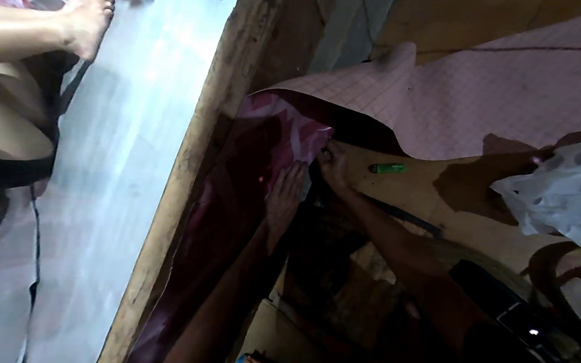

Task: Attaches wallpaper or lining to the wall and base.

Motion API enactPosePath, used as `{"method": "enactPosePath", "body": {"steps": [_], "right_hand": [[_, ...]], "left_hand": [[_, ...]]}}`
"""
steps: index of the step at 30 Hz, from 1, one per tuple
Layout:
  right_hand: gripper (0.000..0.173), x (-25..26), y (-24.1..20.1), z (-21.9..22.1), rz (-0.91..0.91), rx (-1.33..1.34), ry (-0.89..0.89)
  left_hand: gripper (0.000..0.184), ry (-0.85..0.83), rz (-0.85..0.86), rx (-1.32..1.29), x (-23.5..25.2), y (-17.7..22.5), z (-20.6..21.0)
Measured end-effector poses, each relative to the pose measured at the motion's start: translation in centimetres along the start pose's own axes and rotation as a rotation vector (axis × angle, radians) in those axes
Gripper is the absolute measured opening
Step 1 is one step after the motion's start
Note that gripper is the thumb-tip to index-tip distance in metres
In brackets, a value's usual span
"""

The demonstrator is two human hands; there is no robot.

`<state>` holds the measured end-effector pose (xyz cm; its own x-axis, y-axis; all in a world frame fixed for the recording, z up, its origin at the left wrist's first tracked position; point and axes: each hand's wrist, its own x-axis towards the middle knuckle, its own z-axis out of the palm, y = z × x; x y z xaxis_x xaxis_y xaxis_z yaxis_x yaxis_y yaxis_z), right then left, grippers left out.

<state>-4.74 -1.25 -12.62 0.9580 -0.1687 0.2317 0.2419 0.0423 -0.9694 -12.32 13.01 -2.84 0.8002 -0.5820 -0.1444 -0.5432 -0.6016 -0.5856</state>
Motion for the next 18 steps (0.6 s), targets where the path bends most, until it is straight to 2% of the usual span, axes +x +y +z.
{"method": "enactPosePath", "body": {"steps": [4, 9, 12, 15, 18], "right_hand": [[0.01, 0.1, -0.4, 0.0, -0.002, -0.083, 0.004], [0.01, -0.1, 0.0, 0.6, -0.018, -0.1, 0.033], [0.013, 0.2, -0.1, 0.9, -0.014, -0.12, 0.035], [0.02, 0.1, -0.2, 0.8, 0.006, -0.182, 0.001], [0.019, 0.1, -0.3, 1.1, -0.003, -0.192, 0.014]], "left_hand": [[0.053, -0.026, 0.004, 0.014, 0.1, 0.0, -0.1], [0.052, 0.021, -0.003, -0.028, 0.1, 0.1, 0.1], [0.054, -0.035, 0.009, -0.012, 0.0, -0.1, -0.3], [0.055, -0.004, -0.008, -0.07, -0.2, 0.0, 0.5], [0.053, -0.006, 0.011, -0.047, -0.1, 0.0, 0.5]]}}
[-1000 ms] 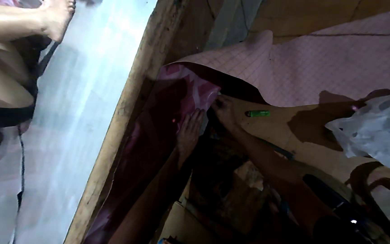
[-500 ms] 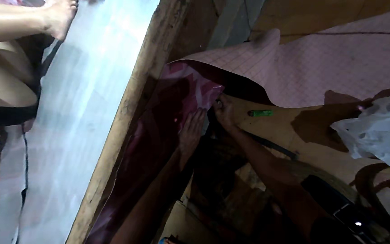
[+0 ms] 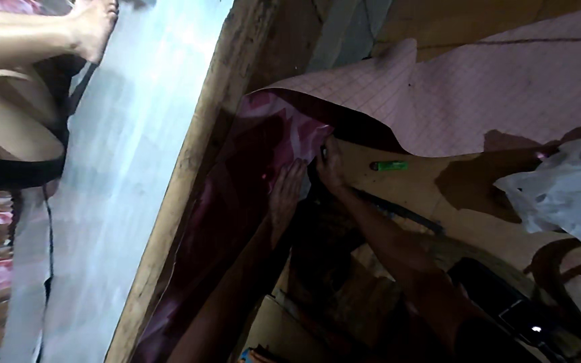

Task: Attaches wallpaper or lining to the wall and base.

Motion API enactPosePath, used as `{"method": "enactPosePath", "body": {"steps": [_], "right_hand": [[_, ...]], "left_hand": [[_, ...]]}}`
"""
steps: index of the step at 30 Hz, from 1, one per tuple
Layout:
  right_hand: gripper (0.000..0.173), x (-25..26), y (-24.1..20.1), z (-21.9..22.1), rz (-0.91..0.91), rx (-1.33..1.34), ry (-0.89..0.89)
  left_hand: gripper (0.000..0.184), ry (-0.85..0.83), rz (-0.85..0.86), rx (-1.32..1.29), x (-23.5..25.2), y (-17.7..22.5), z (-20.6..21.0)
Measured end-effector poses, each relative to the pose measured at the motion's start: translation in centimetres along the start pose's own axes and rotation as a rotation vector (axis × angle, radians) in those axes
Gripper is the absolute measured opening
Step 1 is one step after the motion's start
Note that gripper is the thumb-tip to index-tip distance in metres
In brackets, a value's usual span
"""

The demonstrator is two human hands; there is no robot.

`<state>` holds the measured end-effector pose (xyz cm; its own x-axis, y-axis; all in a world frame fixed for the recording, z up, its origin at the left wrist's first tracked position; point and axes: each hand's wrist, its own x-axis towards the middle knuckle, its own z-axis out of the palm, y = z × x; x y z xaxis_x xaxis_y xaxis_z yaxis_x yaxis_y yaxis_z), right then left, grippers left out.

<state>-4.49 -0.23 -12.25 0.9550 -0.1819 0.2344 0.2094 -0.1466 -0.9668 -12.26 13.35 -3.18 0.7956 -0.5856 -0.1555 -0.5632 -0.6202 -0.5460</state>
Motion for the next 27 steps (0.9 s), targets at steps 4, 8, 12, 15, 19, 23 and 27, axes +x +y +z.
{"method": "enactPosePath", "body": {"steps": [4, 8, 12, 15, 19, 23, 27], "right_hand": [[0.019, -0.2, 0.1, 0.0, 0.007, 0.019, -0.001], [0.013, -0.4, 0.5, -0.1, -0.015, 0.08, 0.028], [0.011, 0.0, 0.8, -0.4, -0.048, 0.049, 0.015], [0.01, 0.1, 1.0, -0.3, -0.079, 0.011, -0.007], [0.016, 1.2, 1.3, -1.6, -0.013, -0.083, -0.017], [0.029, 2.6, 1.0, -3.5, 0.229, -0.055, -0.058], [0.023, 1.5, -0.4, -3.9, 0.611, 0.506, 0.151]], "left_hand": [[0.053, -0.026, 0.022, 0.035, 0.2, -0.2, -0.6], [0.053, -0.059, 0.014, 0.06, 0.3, 0.0, -1.0], [0.055, -0.094, 0.019, 0.049, 0.5, 0.0, -1.3], [0.055, -0.06, 0.016, 0.013, 0.3, -0.1, -1.0], [0.054, -0.069, 0.021, 0.028, -0.1, 0.0, -0.5], [0.057, -0.084, -0.005, 0.009, 0.2, -0.1, -0.6], [0.056, -0.067, -0.008, -0.046, 0.4, -0.2, -1.1]]}}
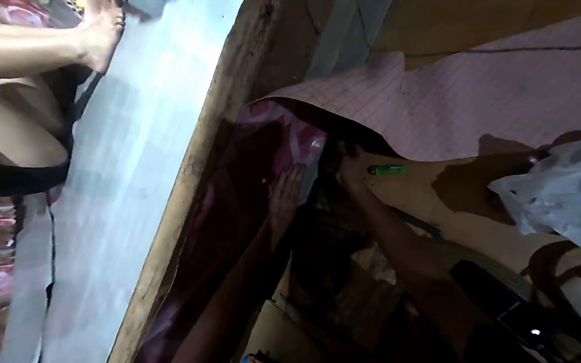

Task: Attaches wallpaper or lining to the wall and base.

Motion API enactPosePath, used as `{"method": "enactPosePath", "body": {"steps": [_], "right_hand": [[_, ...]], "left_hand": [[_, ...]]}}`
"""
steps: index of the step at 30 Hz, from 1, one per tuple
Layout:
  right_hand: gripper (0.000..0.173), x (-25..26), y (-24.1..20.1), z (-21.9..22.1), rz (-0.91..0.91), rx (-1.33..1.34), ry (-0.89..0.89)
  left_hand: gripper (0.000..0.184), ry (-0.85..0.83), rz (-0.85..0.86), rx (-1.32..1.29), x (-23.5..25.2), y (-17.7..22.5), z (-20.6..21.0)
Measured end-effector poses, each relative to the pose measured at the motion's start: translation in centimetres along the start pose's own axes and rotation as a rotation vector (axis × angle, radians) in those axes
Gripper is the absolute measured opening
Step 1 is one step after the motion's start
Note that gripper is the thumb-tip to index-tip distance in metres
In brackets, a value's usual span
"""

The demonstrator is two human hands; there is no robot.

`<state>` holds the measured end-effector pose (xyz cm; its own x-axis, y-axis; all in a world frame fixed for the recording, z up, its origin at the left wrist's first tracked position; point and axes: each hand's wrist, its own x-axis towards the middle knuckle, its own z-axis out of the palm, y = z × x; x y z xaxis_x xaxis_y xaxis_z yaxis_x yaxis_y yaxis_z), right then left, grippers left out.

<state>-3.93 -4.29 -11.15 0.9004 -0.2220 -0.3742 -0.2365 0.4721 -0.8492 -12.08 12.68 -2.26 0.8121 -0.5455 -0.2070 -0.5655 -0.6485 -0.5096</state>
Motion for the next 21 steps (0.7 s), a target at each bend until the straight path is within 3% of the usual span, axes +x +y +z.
{"method": "enactPosePath", "body": {"steps": [2, 4, 9, 13, 17, 21], "right_hand": [[0.012, 0.0, -0.1, -0.4, 0.186, 0.321, -0.006], [0.012, 0.2, -0.9, -0.9, 0.299, 0.49, -0.049], [0.013, 1.9, -5.6, 0.0, 0.607, 0.535, -0.019], [0.01, 2.0, -5.8, 1.2, 0.589, 0.621, 0.085], [0.009, 1.9, -3.7, 0.0, 0.457, 0.366, 0.104], [0.03, 1.4, -3.1, -4.3, 0.153, -0.513, -0.198]], "left_hand": [[0.058, -0.001, 0.008, -0.005, -0.1, 0.0, 0.1], [0.059, -0.004, 0.008, -0.013, -0.1, 0.1, 0.1], [0.059, 0.042, 0.007, -0.011, -0.1, 0.0, 0.4], [0.059, 0.073, 0.006, -0.035, 0.1, 0.0, 0.6], [0.058, 0.039, 0.027, -0.052, -0.1, -0.2, 0.6], [0.06, 0.02, 0.007, -0.07, 0.0, -0.1, 0.7]]}}
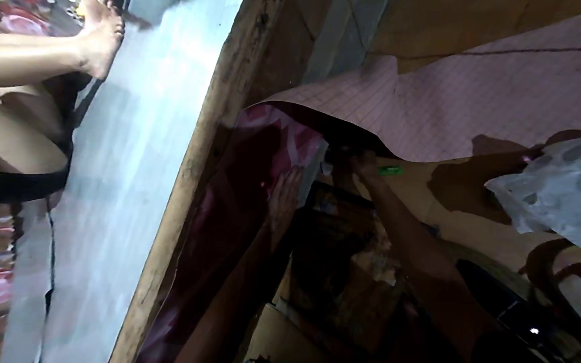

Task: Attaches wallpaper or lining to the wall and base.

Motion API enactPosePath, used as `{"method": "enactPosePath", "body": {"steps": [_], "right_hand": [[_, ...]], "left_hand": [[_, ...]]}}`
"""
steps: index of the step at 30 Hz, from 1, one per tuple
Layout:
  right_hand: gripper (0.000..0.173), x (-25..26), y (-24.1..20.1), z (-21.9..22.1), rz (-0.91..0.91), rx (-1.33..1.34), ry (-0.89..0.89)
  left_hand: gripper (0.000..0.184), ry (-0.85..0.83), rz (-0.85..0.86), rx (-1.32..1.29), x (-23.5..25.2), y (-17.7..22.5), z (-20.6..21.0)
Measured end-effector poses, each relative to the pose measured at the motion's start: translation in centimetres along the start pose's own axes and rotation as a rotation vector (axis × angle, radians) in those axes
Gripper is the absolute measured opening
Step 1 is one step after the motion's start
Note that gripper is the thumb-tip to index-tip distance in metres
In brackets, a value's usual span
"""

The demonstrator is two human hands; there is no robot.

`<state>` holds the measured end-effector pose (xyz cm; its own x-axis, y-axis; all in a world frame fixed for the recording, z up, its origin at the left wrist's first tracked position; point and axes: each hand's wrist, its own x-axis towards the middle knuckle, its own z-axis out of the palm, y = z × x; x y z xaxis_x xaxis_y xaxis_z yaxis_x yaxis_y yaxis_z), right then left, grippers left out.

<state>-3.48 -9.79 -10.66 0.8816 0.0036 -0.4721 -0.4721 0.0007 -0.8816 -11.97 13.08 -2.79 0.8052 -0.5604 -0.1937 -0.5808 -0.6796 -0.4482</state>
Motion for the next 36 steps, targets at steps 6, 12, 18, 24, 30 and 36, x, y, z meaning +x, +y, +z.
{"method": "enactPosePath", "body": {"steps": [6, 12, 18, 24, 30, 36], "right_hand": [[0.041, -0.8, -2.0, -1.4, 0.044, -0.613, -0.139], [0.032, 2.4, -1.5, 2.1, 0.021, 0.429, -0.303], [0.018, 3.6, -2.8, 3.5, 0.144, 0.673, -0.366], [0.026, 2.3, -3.3, 1.7, 0.017, 0.26, -0.115], [0.026, 1.1, -4.4, 0.6, 0.019, 0.236, -0.134], [0.022, 0.5, -5.1, 1.7, 0.134, 0.607, -0.18]], "left_hand": [[0.058, -0.03, 0.008, 0.032, -0.2, 0.0, -0.2], [0.063, -0.021, 0.007, 0.045, -0.4, 0.1, 0.0], [0.065, -0.12, 0.017, 0.023, 0.1, 0.0, -0.7], [0.065, -0.045, 0.026, 0.072, 0.1, 0.0, 0.1], [0.064, -0.014, 0.021, 0.161, 0.1, 0.0, 0.4], [0.064, -0.169, 0.032, 0.113, 0.9, 0.1, -0.8]]}}
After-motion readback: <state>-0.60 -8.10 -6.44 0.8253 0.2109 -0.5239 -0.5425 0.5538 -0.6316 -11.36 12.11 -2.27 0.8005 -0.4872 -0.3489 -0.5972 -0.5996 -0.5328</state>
